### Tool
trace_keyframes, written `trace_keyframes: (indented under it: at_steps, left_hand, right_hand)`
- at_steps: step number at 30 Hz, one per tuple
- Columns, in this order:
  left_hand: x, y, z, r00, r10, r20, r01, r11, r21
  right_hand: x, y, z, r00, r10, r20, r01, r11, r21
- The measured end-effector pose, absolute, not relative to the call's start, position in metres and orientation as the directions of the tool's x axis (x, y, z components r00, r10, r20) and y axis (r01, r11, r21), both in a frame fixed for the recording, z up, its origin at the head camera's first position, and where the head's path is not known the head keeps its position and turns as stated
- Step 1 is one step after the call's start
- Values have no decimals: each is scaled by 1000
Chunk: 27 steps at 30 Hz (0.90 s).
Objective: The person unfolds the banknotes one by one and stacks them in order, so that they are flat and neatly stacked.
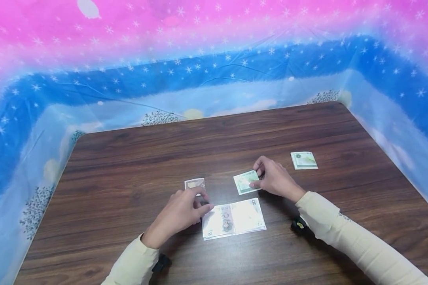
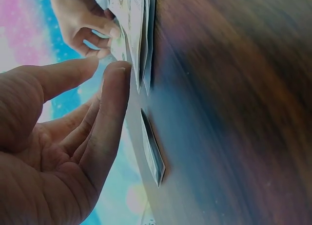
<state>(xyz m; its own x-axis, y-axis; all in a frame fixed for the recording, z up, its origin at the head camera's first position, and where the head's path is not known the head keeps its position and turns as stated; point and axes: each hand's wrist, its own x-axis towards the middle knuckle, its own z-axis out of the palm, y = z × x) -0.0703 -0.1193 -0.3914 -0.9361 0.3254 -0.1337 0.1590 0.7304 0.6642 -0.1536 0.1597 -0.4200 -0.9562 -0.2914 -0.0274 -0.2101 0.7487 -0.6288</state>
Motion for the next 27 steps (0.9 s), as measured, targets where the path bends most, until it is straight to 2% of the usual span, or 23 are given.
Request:
trace_keyframes:
  at_steps: [9, 19, 23, 27]
  left_hand:
    - [-75, -114, -392, -958, 275, -77, 136, 677, 723]
    - [-80, -107, -392, -976, 211, -48, 81, 563, 823]
    - [-83, -101, -395, -980, 184, -80, 12, 450, 893]
    - [-87, -94, -397, -965, 187, -183, -136, 240, 961]
  right_hand:
    - [-155, 160, -417, -960, -274, 60, -233, 657, -717]
    - [-152, 158, -401, -956, -292, -37, -99, 438, -894]
    - [-147, 151, -395, -954, -293, -57, -61, 376, -924]
    - [-142, 144, -391, -949, -301, -99, 10, 282, -959]
